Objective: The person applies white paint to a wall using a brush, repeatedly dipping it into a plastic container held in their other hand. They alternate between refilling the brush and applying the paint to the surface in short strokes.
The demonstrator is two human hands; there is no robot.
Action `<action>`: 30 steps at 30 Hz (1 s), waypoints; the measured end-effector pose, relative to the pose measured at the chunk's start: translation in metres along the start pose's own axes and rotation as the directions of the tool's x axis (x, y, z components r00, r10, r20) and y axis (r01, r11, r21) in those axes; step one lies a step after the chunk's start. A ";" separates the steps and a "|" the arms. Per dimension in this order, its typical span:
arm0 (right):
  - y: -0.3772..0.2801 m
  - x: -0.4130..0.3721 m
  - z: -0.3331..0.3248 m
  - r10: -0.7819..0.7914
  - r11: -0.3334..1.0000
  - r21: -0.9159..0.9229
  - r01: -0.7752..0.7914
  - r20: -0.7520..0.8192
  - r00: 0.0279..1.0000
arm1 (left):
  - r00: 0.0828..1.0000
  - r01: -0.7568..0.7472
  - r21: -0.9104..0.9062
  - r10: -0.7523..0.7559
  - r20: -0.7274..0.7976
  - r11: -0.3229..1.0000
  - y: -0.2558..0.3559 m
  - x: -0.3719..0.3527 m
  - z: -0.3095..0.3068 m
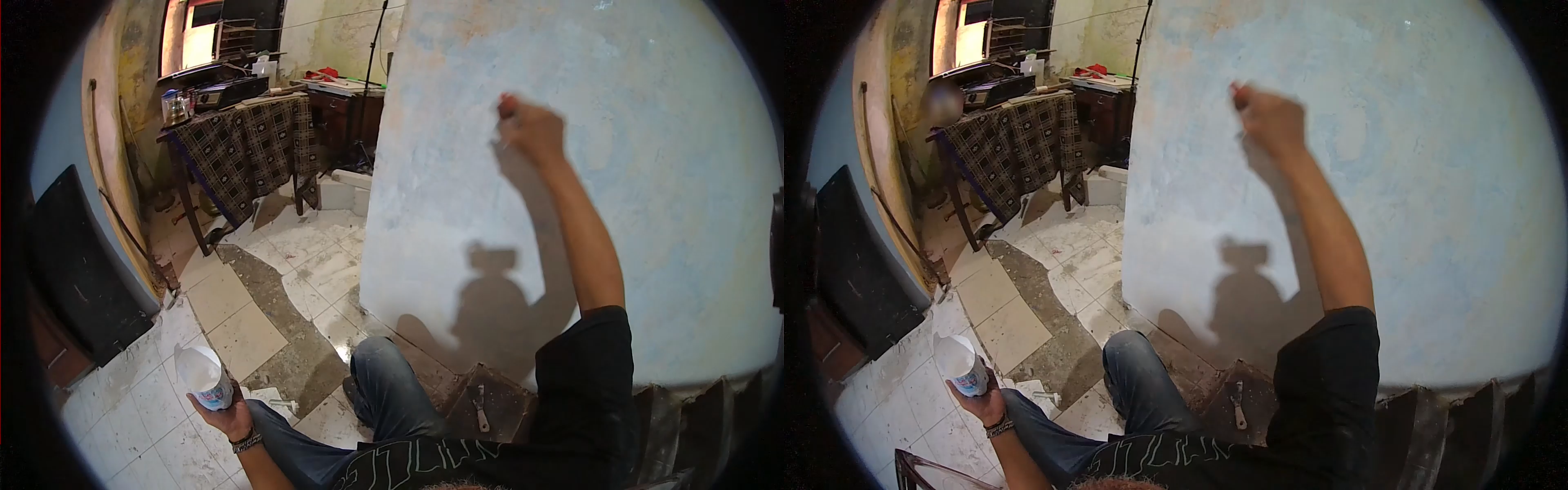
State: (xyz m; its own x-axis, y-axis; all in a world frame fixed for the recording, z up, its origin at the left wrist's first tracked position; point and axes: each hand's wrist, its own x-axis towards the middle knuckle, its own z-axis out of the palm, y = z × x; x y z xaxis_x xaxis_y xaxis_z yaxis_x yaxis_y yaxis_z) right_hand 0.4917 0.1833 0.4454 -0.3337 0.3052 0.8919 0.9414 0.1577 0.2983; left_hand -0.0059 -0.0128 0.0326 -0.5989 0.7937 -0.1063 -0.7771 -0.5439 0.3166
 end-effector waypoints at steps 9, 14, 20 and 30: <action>-0.066 -0.092 -0.003 0.055 0.470 0.879 0.078 -0.118 0.992 | 0.998 0.024 0.010 -0.023 -0.063 1.000 0.000 -0.008 0.012; -0.149 -0.201 -0.024 0.289 0.087 0.778 -0.622 0.578 0.763 | 0.999 -0.002 -0.005 0.002 -0.054 1.000 0.005 -0.004 0.002; -0.165 -0.300 -0.006 0.554 -0.552 0.653 -0.519 0.752 0.357 | 0.997 -0.011 0.025 0.013 -0.071 1.000 0.003 -0.012 0.017; -0.124 -0.341 -0.022 0.760 -0.491 0.681 -0.543 0.640 0.115 | 0.997 -0.052 0.049 0.055 -0.057 0.997 -0.001 -0.007 0.007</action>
State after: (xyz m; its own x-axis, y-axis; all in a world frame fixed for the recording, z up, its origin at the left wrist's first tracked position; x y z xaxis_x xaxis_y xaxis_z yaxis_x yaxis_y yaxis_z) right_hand 0.4900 0.0394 0.1115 0.6452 0.7558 0.1118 -0.3150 0.3964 -0.8623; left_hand 0.0006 -0.0156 0.0392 -0.6509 0.7456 -0.1426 -0.7342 -0.5706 0.3679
